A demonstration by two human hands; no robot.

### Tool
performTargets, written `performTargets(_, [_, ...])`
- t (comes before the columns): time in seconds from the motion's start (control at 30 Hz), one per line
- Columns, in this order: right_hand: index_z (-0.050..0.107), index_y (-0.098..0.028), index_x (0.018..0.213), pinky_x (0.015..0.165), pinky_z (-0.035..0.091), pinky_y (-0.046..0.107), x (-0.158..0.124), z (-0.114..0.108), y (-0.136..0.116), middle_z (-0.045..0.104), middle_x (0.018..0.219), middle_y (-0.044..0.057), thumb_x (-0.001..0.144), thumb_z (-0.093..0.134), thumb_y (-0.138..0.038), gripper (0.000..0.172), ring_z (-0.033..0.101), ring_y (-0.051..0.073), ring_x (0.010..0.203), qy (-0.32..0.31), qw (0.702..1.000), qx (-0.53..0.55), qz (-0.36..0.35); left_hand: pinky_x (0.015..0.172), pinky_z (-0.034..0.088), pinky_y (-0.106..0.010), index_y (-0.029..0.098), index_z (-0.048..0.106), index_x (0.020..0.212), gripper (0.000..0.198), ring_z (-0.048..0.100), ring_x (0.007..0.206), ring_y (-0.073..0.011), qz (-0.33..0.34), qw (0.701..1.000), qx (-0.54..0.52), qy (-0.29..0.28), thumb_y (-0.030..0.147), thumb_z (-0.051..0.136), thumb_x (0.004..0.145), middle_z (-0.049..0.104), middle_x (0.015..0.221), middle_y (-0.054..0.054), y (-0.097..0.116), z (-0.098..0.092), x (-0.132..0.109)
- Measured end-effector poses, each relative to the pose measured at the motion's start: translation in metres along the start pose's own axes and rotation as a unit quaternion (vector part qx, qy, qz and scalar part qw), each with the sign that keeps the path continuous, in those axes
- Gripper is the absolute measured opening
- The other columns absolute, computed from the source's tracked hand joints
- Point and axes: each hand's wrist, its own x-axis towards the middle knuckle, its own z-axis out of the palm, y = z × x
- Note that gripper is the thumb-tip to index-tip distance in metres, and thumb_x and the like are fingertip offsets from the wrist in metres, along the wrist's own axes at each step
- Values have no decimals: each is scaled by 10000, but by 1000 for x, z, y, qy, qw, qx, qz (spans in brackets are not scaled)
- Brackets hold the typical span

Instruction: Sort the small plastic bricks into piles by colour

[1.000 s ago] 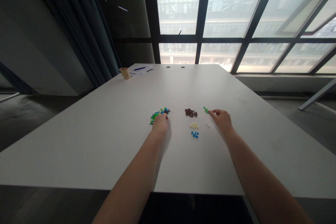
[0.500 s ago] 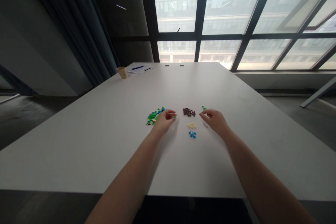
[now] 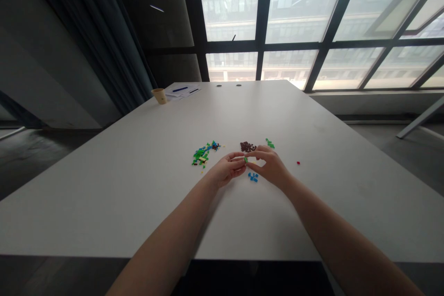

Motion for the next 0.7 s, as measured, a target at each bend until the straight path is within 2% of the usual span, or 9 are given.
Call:
performTargets(0.3, [667,-227,879,686,405,277,0,-3,-2,543,685,8,731,632,-263,156,490,138,693,14,1000,-3,-16,805,426,-232,162,610,886,243,587,735,-69,-39,998,-12,-53,161,701,661,623,786,-11,1,0,-1])
performTargets(0.53, [661,-247,936,694,412,281,-1,-5,-2,557,709,13,734,627,-278,207,498,142,708,1,1000,1,-14,785,425,-213,150,613,893,260,568,709,-55,-41,997,-29,-54,144,707,650,593,771,-1,0,0,-1])
performTargets(0.7, [668,-242,911,680,409,274,0,-2,-5,559,701,14,746,604,-269,179,500,139,702,1,1000,1,-17,781,427,-213,145,606,867,253,569,711,-60,-42,997,-21,-54,154,715,639,592,764,-6,-1,1,0])
